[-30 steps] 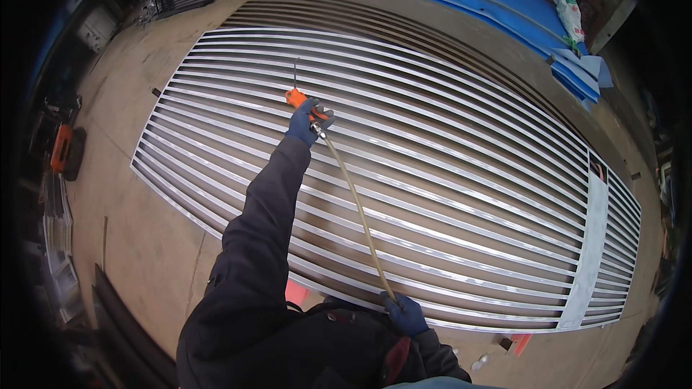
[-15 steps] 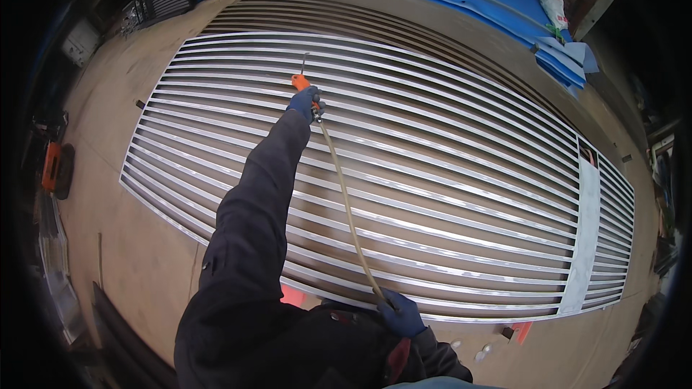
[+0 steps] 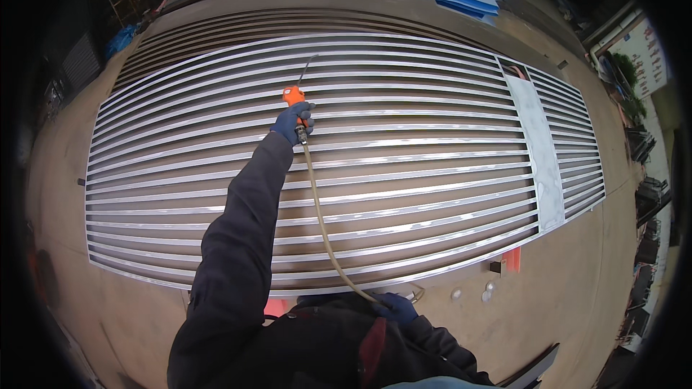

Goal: The person uses a handheld spray gun to apply white paint to a large metal grille resting on supports. They move the spray gun in steady horizontal passes across the slats, covering the surface systematically.

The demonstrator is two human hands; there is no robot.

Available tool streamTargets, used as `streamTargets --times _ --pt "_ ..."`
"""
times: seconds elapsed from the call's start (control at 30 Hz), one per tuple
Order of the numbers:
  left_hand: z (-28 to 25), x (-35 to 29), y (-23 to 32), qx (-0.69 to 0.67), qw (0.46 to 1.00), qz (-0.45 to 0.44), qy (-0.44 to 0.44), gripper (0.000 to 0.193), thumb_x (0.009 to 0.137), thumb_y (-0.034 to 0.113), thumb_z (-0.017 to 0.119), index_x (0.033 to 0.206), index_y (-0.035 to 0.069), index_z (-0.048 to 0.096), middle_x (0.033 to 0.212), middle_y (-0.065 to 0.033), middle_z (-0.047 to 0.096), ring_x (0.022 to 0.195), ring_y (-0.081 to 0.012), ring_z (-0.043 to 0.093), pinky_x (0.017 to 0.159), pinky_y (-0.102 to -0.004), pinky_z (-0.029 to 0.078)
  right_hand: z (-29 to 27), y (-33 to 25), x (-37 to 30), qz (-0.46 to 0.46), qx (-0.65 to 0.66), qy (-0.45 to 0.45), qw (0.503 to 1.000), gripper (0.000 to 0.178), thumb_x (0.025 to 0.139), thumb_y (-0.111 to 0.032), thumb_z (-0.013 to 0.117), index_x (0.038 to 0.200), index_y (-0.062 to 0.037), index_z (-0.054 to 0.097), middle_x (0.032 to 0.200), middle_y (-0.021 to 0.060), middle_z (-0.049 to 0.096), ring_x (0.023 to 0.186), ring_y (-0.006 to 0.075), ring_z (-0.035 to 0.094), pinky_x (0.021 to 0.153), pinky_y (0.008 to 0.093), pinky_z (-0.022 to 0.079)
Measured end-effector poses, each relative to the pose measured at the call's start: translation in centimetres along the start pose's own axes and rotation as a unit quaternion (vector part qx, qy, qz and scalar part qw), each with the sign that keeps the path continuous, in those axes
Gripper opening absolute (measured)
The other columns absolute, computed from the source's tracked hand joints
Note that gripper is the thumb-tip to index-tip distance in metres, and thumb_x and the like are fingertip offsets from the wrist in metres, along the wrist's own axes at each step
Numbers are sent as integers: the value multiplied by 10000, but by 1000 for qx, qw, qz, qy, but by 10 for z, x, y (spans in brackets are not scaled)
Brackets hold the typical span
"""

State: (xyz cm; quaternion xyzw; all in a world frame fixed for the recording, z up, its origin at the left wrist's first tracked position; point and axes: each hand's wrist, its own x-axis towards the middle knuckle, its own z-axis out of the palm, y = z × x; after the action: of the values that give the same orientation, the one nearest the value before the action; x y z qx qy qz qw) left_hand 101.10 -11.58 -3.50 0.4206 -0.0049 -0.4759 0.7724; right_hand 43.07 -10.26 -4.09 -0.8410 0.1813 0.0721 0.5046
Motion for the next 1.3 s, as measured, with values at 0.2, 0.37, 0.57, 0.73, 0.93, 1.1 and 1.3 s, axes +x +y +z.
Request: streamTargets --times 0.2,0.37,0.57,0.73,0.93,1.1,1.3 --pt "104 40 -44 51 998 -11 -25 255 949 196 581 1122 13 543 656 47 502 574 -118 525 463 -261 450 -40 19 -33 46 52 30 997 237 915 -288 638 1014 -73 649 879 153 639 822 356 624 708 420 501" --pt "199 81 -100 105 993 -52 -18 178 944 176 582 1072 56 555 609 52 476 487 -104 484 413 -262 420 -90 39 -67 31 53 111 992 225 911 -275 641 1035 -89 664 886 151 647 846 357 630 713 424 508" --pt "306 114 -179 114 983 -95 -108 173 946 202 584 1059 72 577 631 45 472 493 -104 475 425 -267 404 -124 79 -113 71 78 156 982 274 903 -274 650 1124 -114 673 933 148 668 880 348 640 745 415 518" --pt "364 118 -202 146 972 -120 -143 175 942 200 592 1063 76 563 623 63 452 477 -82 444 411 -251 388 -139 102 -126 75 92 140 983 277 896 -279 662 1121 -118 678 958 147 678 895 344 645 754 417 525" --pt "374 125 -208 188 974 -93 -87 153 944 178 582 1017 47 553 618 42 451 461 -92 442 406 -248 374 -150 110 -116 42 96 137 985 260 891 -272 667 1097 -114 679 948 146 679 891 340 652 746 424 527" --pt "360 144 -218 107 991 -58 -53 118 930 177 574 969 67 584 652 -5 498 490 -155 493 448 -321 413 -157 105 -117 88 115 155 977 265 903 -254 656 1121 -104 670 954 146 685 875 328 664 749 408 532" --pt "412 171 -297 101 992 -73 -33 93 933 166 571 924 73 578 622 -3 495 466 -158 500 439 -324 427 -154 112 -141 196 191 199 941 244 927 -219 639 1116 -69 672 889 143 700 797 242 693 705 352 534"
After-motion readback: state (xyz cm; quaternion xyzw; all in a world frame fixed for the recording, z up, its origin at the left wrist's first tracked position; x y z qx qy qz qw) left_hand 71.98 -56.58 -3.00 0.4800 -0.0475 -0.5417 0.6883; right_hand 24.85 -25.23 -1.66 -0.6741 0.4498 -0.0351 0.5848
